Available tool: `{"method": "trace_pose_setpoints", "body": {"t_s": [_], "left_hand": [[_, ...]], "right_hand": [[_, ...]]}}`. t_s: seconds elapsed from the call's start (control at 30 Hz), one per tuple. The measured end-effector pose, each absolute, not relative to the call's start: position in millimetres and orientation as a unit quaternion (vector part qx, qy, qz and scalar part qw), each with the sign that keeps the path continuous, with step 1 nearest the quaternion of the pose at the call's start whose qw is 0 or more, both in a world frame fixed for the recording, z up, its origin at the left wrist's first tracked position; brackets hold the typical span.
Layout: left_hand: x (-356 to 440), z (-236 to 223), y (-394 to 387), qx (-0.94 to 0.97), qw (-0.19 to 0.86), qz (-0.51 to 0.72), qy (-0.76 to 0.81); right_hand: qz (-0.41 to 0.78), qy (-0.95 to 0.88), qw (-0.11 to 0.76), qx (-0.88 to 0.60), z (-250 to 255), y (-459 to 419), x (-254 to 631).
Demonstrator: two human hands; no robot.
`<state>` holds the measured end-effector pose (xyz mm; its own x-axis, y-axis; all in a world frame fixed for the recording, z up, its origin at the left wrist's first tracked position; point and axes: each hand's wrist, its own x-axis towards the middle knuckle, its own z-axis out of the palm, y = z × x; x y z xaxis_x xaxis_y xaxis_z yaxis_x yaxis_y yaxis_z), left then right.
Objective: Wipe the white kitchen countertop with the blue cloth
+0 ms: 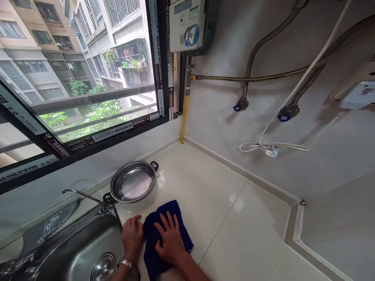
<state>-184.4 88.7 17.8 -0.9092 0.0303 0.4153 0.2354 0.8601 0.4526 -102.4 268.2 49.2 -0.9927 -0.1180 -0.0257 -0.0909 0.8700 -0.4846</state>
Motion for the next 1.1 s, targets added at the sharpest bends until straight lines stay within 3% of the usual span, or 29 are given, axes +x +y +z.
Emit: {"method": "trace_pose_setpoints", "body": {"t_s": [0.33, 0.67, 0.87, 1.1], "left_hand": [[-184.8, 17.1, 86.9, -0.07, 0.178, -0.26, -0.947], [-187.2, 11.6, 81.0, -0.071, 0.157, -0.268, -0.948], [-189.5, 15.7, 81.2, -0.084, 0.158, -0.254, -0.95], [-190.5, 13.9, 80.6, -0.092, 0.171, -0.237, -0.952]], "right_hand": [[-0.173, 0.984, -0.049, -0.005, 43.7, 319.5, -186.5], [-0.097, 0.985, -0.08, 0.118, 29.7, 455.8, -255.9], [-0.074, 0.968, -0.087, 0.226, 20.3, 554.5, -233.4], [-0.027, 0.931, -0.108, 0.347, -1.3, 635.2, -147.8]]}}
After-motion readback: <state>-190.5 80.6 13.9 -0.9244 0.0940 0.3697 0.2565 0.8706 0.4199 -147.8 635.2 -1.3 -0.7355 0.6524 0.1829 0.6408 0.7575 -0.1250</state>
